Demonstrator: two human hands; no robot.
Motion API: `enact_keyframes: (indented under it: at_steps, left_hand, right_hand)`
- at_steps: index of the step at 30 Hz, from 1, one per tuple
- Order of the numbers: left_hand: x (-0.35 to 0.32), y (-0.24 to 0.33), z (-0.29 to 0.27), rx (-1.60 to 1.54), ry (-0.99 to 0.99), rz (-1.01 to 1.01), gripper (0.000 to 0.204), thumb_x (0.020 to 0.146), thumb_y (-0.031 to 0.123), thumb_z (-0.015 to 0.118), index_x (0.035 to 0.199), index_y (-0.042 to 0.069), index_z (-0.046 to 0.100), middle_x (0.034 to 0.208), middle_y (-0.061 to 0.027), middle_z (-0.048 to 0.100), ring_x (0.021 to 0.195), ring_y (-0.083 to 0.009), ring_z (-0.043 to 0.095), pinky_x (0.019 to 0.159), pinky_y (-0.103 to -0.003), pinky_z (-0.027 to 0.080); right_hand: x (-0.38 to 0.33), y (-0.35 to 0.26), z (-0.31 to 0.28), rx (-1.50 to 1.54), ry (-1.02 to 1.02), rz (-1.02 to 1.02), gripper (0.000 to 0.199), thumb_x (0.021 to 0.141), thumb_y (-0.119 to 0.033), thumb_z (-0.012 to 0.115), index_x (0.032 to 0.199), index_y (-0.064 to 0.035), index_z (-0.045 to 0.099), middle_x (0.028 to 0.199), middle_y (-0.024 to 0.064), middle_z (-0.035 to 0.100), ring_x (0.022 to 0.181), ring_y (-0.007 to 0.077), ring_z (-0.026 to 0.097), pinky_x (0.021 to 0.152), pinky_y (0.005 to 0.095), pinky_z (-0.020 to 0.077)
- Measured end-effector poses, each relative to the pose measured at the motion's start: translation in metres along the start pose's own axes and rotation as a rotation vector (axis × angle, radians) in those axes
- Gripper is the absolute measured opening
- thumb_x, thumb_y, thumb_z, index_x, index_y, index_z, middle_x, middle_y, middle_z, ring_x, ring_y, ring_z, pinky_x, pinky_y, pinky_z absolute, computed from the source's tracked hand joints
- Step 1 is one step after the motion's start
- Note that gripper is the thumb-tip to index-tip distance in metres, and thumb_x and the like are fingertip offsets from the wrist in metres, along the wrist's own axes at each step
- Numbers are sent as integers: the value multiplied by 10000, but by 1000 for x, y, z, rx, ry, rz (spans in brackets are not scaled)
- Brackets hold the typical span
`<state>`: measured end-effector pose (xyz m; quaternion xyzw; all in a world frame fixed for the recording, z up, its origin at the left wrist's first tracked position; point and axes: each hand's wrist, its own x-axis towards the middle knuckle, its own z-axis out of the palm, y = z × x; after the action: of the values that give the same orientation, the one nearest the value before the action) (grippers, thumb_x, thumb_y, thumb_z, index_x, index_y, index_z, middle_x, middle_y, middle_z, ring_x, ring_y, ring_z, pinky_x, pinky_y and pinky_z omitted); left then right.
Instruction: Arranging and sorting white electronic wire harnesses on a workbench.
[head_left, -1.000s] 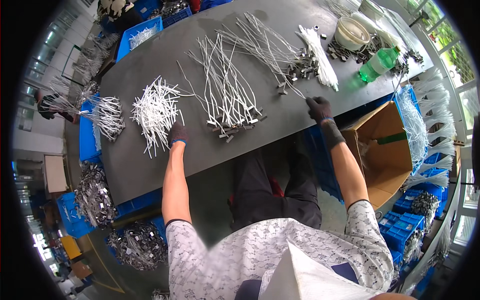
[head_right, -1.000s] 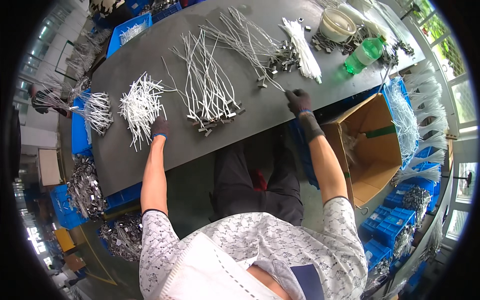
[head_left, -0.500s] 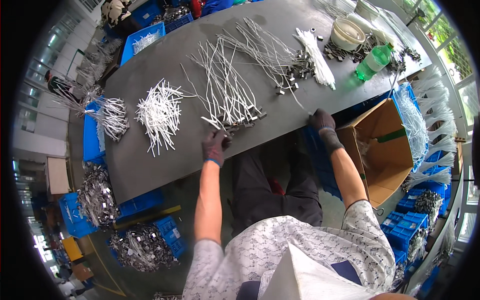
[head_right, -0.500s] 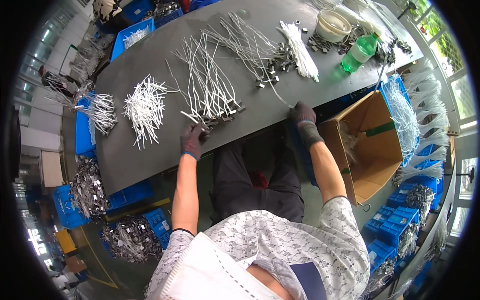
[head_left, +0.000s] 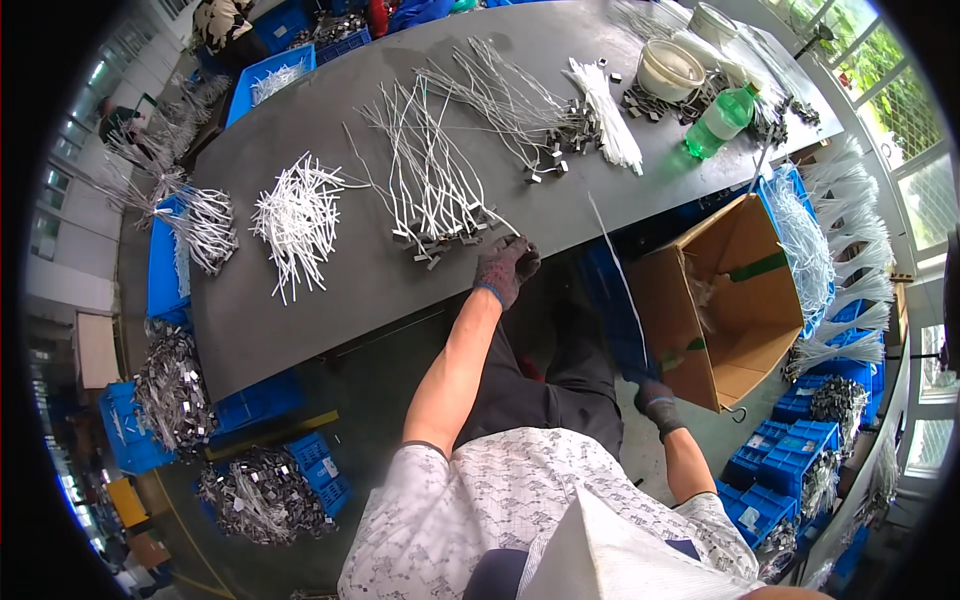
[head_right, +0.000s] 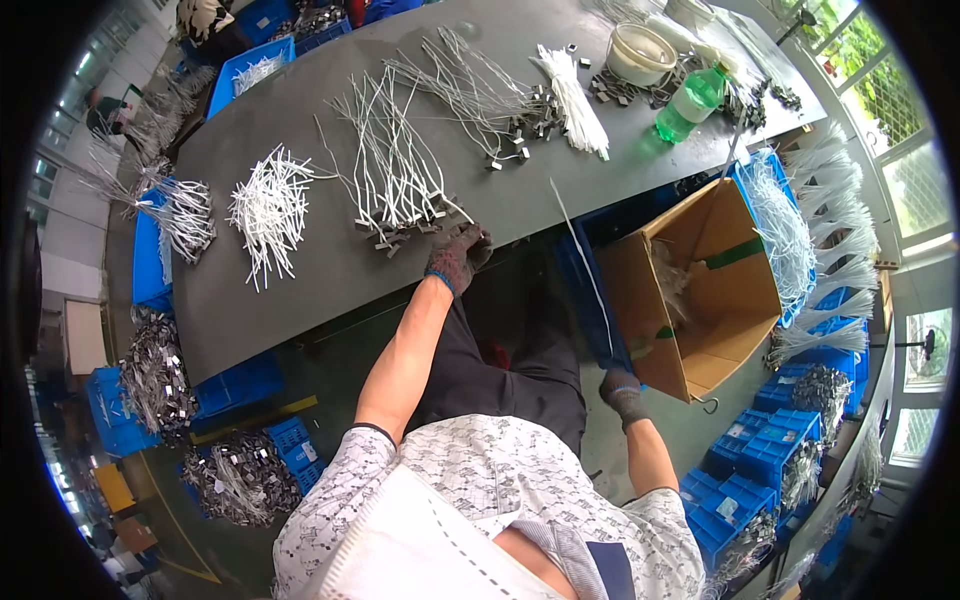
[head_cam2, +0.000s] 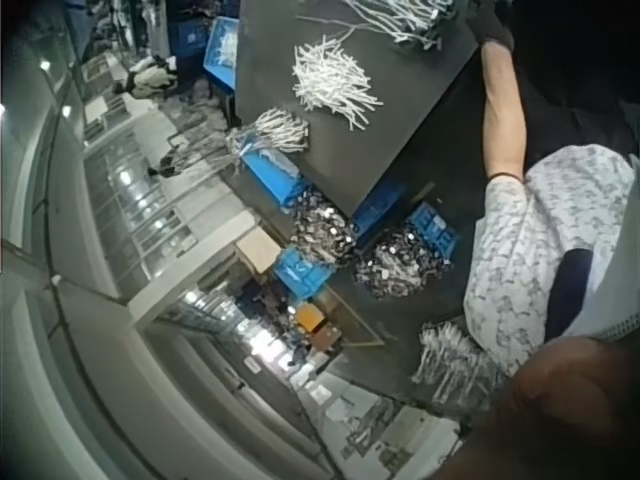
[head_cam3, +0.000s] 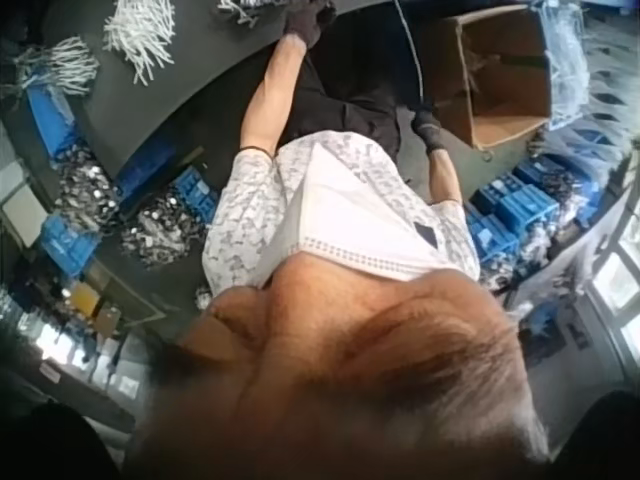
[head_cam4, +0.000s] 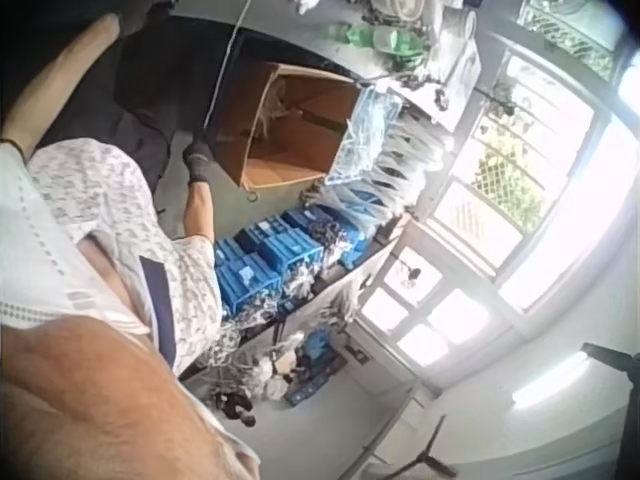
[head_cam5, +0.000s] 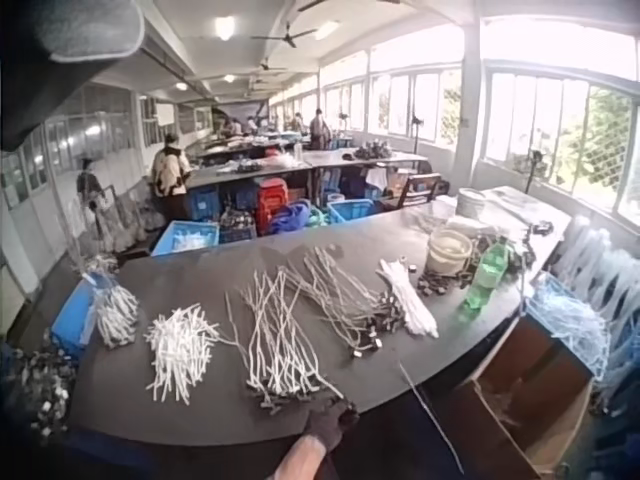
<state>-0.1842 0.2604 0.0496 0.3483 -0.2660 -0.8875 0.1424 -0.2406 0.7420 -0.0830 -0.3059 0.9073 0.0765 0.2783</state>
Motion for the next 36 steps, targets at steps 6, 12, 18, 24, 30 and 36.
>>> enact_keyframes:
  at_steps: [6, 12, 18, 24, 30, 36]
  left_hand:
    - [-12, -6, 6, -32, 38, 91, 69, 981, 112, 647, 996, 52, 616, 867, -71, 674, 766, -191, 694, 693, -362, 620]
    - [-33, 5, 41, -159, 137, 283, 90, 972, 112, 610, 999, 27, 600, 847, -107, 673, 674, -248, 692, 631, -409, 632]
    - [-59, 73, 46, -181, 322, 747, 118, 984, 130, 595, 994, 13, 582, 825, -124, 688, 666, -242, 707, 611, -387, 632]
    - [-63, 72, 41, -79, 304, 922, 110, 991, 130, 599, 953, 27, 608, 862, -105, 711, 674, -202, 708, 550, -335, 610]
    - [-53, 89, 38, -215, 306, 889, 95, 982, 108, 599, 966, 14, 596, 871, -109, 709, 671, -218, 712, 568, -342, 615]
    - [-45, 82, 20, -122, 239, 751, 111, 966, 117, 639, 988, 19, 593, 841, -124, 713, 635, -227, 710, 588, -364, 616]
  right_hand:
    - [-41, 2, 3, 205, 170, -150, 183, 935, -146, 521, 1031, -53, 646, 921, 241, 704, 857, 469, 671, 732, 532, 530]
    - [-8, -92, -97, 178, 328, -303, 149, 932, -155, 532, 999, -68, 632, 880, 224, 695, 863, 438, 680, 717, 529, 535]
    - [-1, -100, -102, 45, 360, -296, 154, 926, -196, 559, 984, -87, 651, 865, 194, 715, 858, 390, 713, 692, 496, 559]
    - [-8, -88, -86, 51, 268, -276, 167, 917, -225, 584, 940, -80, 664, 851, 207, 722, 847, 399, 719, 692, 493, 568]
    - [2, -81, -77, 67, 298, -276, 170, 915, -226, 587, 949, -80, 667, 853, 210, 720, 847, 409, 716, 690, 501, 566]
    - [-2, -90, -92, 30, 232, -290, 141, 917, -201, 579, 961, -94, 659, 869, 192, 720, 852, 403, 711, 689, 498, 561]
